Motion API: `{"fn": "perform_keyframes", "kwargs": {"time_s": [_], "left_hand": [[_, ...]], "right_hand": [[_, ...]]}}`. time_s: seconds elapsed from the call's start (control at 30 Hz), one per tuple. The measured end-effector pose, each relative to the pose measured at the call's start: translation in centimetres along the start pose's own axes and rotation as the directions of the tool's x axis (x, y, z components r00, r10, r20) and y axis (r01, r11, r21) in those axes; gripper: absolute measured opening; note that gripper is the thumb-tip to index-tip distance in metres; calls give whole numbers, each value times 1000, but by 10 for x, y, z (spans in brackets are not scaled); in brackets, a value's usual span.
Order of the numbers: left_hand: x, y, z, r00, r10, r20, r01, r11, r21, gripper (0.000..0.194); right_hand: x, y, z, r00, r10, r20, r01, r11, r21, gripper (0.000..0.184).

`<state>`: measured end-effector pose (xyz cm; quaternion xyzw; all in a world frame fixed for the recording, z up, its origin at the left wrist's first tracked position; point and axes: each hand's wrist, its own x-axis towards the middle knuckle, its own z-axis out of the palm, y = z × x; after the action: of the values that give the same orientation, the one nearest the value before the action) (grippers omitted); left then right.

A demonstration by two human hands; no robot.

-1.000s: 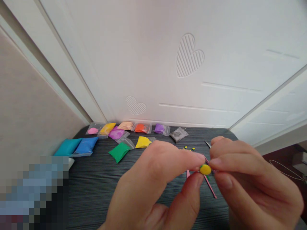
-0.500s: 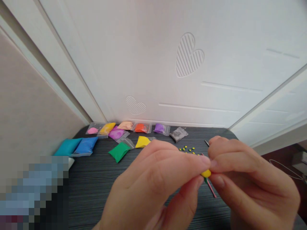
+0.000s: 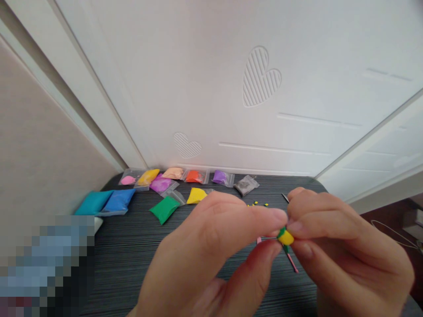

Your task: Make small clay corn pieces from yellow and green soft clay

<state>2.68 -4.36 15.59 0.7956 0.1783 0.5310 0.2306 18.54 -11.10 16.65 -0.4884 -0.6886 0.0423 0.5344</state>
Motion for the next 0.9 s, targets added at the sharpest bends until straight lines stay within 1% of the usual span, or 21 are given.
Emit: {"fn": "perform_keyframes", "kwargs": {"time_s": [0.17, 0.3, 0.4, 0.5, 0.63, 0.77, 0.83, 0.9], "left_hand": [[1, 3, 1, 1000, -18, -11, 17, 998, -65, 30], [3, 14, 5, 992, -103, -66, 98, 992, -83, 26], [3, 19, 7, 993, -113, -38, 109, 990, -90, 26], [-1, 16, 7, 994, -111, -23, 109, 990, -85, 27], [-5, 11, 5, 998, -59, -1, 59, 998, -23, 29], [-1, 8, 2, 1000, 20, 21, -20, 999, 30, 29], [2, 6, 1, 998, 60, 32, -61, 997, 42, 26], [3, 5, 0, 996, 82, 19, -82, 995, 48, 23]], "right_hand": [[-1, 1, 1, 1000, -7, -4, 7, 1000, 9, 14], [-2, 2, 2, 1000, 0, -14, 0, 1000, 11, 12], [-2, 2, 1, 1000, 22, -20, -22, 1000, 22, 12], [-1, 2, 0, 999, 44, 11, -44, 998, 44, 11], [2, 2, 0, 995, 63, 71, -71, 990, 119, 12], [3, 0, 0, 982, 121, 142, -147, 971, 189, 13], [2, -1, 0, 982, 135, 132, -159, 969, 189, 16], [1, -1, 0, 988, 122, 93, -138, 971, 195, 21]]}}
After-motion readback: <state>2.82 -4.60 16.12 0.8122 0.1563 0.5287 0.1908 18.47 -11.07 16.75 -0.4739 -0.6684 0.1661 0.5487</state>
